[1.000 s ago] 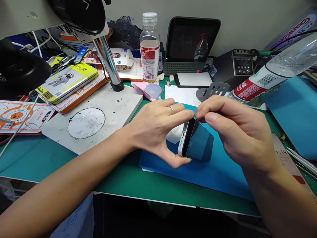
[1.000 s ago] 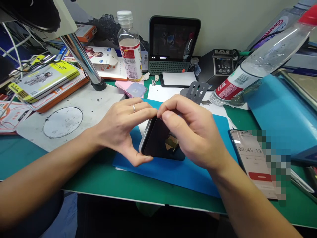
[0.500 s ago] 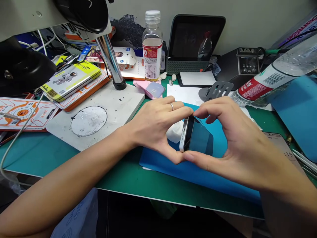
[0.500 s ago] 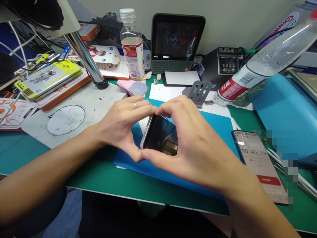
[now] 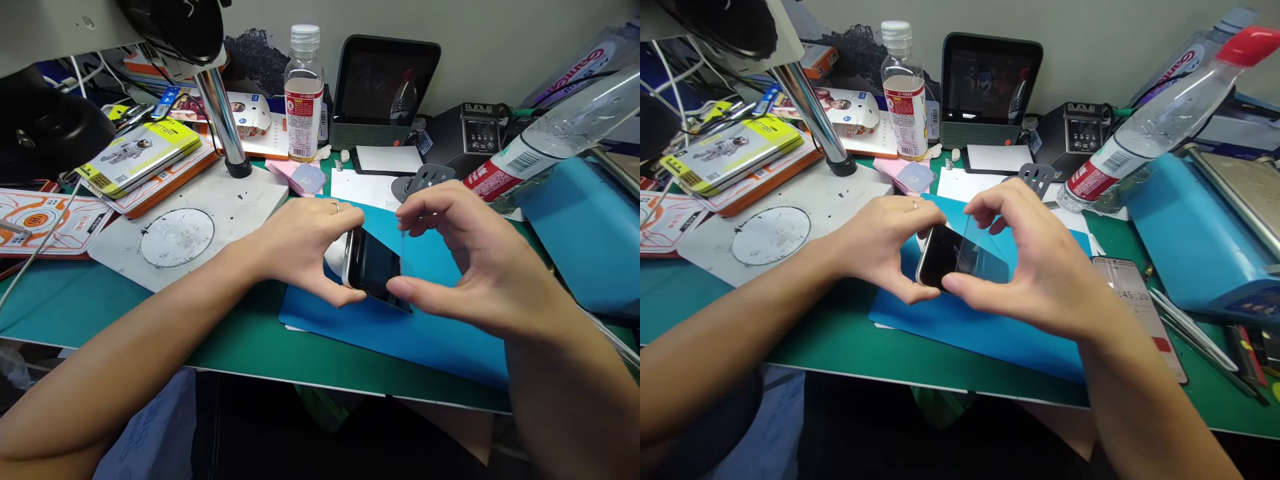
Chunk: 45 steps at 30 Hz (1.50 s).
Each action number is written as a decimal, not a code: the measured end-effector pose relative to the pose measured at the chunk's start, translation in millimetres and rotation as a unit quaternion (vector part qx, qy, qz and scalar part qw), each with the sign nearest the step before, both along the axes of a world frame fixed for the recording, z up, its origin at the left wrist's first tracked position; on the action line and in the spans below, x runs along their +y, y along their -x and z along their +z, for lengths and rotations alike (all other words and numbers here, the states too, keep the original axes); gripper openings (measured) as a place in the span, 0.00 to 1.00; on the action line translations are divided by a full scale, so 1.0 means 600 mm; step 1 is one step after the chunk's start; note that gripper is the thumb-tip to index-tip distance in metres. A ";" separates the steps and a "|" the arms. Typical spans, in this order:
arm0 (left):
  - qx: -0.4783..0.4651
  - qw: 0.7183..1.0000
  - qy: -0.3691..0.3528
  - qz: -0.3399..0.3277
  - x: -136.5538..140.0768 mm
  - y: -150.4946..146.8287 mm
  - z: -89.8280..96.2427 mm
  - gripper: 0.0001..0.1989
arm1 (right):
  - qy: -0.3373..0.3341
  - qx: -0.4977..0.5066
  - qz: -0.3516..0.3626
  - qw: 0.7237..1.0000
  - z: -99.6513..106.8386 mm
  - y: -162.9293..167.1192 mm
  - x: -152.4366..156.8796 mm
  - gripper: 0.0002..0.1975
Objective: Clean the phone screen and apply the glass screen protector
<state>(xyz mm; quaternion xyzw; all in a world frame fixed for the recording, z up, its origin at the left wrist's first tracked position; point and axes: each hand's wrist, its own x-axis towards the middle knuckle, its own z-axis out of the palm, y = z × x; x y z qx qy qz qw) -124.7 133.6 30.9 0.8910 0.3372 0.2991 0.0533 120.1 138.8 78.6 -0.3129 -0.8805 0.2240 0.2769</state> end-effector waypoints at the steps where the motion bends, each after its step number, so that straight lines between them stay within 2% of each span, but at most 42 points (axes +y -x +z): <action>1: 0.018 1.000 0.011 0.006 0.000 0.003 0.002 0.28 | 0.014 0.017 -0.008 1.000 0.004 -0.004 0.002 0.26; 4: 0.070 0.996 0.043 0.017 0.000 0.012 0.009 0.27 | 0.044 0.086 -0.041 0.994 0.019 -0.019 0.011 0.26; 7: 0.110 0.991 0.071 0.026 -0.004 0.014 0.016 0.26 | 0.029 0.168 -0.072 0.983 0.023 -0.038 0.030 0.28; 11: 0.162 0.983 0.083 0.028 -0.011 0.010 0.020 0.28 | -0.009 0.284 -0.110 0.952 0.000 -0.060 0.065 0.27; 13: 0.189 0.978 0.087 0.022 -0.014 0.007 0.019 0.28 | -0.003 0.336 -0.128 0.933 -0.013 -0.063 0.076 0.26; 21: 0.252 0.962 0.104 -0.001 -0.018 -0.001 0.018 0.33 | 0.129 0.396 -0.183 0.890 -0.048 -0.051 0.066 0.21; 26: 0.282 0.952 0.116 -0.012 -0.024 -0.010 0.020 0.36 | 0.218 0.471 -0.190 0.834 -0.064 -0.054 0.061 0.17; 30: 0.252 0.958 0.135 0.002 -0.023 -0.007 0.023 0.36 | 0.252 0.498 -0.236 0.795 -0.074 -0.064 0.065 0.13; 35: 0.210 0.968 0.090 0.107 -0.017 -0.005 0.016 0.22 | 0.245 0.456 -0.323 0.792 -0.096 -0.073 0.078 0.07; 39: 0.182 0.962 0.091 0.183 -0.012 -0.008 0.002 0.21 | 0.228 0.397 -0.373 0.807 -0.110 -0.072 0.086 0.05; 42: 0.179 0.958 0.110 0.194 -0.004 -0.014 -0.008 0.24 | 0.216 0.346 -0.390 0.826 -0.118 -0.072 0.088 0.07; 45: 0.150 0.966 0.125 0.172 0.002 -0.021 -0.015 0.20 | 0.179 0.303 -0.396 0.848 -0.127 -0.076 0.089 0.12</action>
